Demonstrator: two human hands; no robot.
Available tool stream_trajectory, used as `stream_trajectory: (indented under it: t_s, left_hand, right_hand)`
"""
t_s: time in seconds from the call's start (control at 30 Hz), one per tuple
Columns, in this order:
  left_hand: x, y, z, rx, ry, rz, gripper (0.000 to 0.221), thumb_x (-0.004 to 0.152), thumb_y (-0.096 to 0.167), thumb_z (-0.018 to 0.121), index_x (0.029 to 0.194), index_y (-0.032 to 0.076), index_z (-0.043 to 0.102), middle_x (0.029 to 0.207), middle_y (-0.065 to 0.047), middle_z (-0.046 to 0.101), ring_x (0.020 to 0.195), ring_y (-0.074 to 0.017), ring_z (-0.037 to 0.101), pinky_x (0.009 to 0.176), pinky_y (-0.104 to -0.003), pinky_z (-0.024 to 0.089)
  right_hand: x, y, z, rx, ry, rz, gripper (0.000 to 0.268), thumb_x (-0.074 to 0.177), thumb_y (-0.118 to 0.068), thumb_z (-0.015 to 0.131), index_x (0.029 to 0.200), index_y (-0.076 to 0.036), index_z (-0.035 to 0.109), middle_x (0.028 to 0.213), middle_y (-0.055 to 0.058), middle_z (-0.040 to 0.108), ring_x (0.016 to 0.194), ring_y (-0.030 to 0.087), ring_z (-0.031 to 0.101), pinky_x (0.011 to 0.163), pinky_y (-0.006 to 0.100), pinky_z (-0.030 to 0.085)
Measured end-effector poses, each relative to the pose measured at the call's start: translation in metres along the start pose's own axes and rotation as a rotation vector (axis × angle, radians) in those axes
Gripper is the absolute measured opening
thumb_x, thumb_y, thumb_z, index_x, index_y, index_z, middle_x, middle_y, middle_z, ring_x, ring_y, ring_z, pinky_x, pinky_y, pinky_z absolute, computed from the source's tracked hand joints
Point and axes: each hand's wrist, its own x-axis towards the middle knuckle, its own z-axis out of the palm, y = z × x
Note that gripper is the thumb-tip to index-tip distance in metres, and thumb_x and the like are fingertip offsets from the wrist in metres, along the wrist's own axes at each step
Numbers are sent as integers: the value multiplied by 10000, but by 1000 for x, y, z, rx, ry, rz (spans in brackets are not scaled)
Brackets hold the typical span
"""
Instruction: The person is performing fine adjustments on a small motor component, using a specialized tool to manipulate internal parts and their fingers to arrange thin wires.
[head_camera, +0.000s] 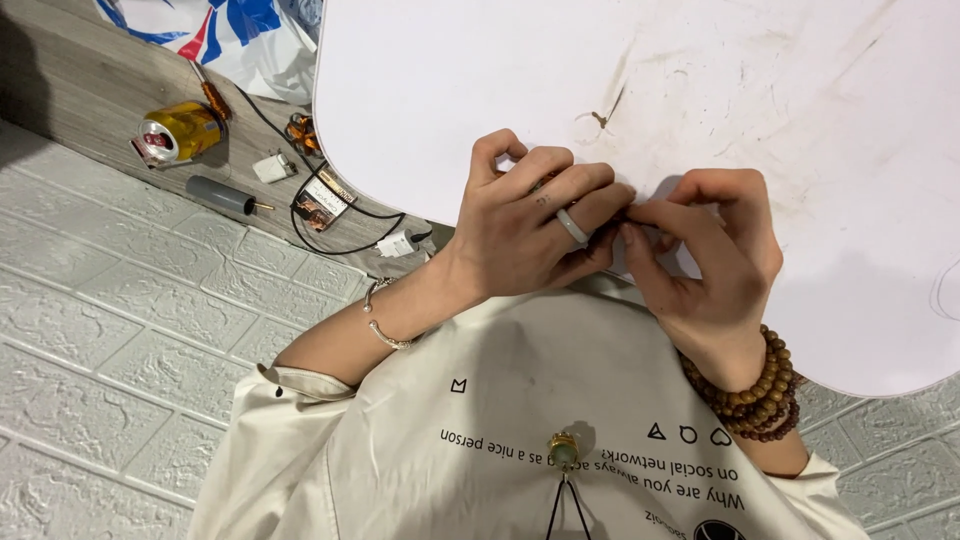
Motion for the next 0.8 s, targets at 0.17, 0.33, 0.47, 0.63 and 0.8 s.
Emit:
stream_trajectory:
  t_s: [0.17, 0.33, 0.47, 0.63, 0.8]
  left_hand:
    - [-3, -3, 4, 0, 15, 18, 314, 805, 335, 840, 1072, 208, 733, 1073, 53, 626, 915, -161, 548, 902, -442, 354]
    - [-1, -1, 0, 44, -7, 11, 297, 844, 344, 814, 1077, 194, 706, 1094, 34, 589, 919, -165, 543, 886, -423, 356]
    - [1, 1, -7, 24, -89, -49, 274, 915, 272, 788, 1135, 160, 671, 1100, 2, 597, 933, -180, 551, 848, -340, 407]
    - [0, 2, -8, 38, -104, -72, 277, 919, 255, 797, 1149, 160, 674, 1119, -2, 594, 945, -185, 550, 822, -328, 416]
    - [-3, 1, -6, 13, -113, -75, 307, 869, 195, 794, 1152, 216, 677, 1163, -1, 585, 973, -187, 556, 859, -345, 413]
  right_hand:
    - [-7, 8, 5, -51, 47, -50, 103, 856, 188, 753, 912, 121, 699, 1050, 186, 487, 755, 207, 452, 626, 296, 420]
    - [-11, 10, 9, -87, 96, -100, 99, 856, 188, 755, 907, 118, 707, 1007, 182, 496, 770, 228, 444, 623, 317, 406]
    - [-12, 11, 12, -68, 100, -103, 80, 865, 167, 733, 915, 120, 693, 1122, 196, 446, 899, 265, 436, 737, 350, 436]
    - [-12, 11, 14, -32, 99, -82, 71, 883, 164, 702, 938, 126, 677, 1152, 188, 417, 932, 264, 428, 780, 349, 448]
    - [-11, 10, 14, -16, 73, -48, 86, 859, 185, 665, 914, 121, 654, 1153, 187, 376, 962, 277, 397, 804, 350, 431]
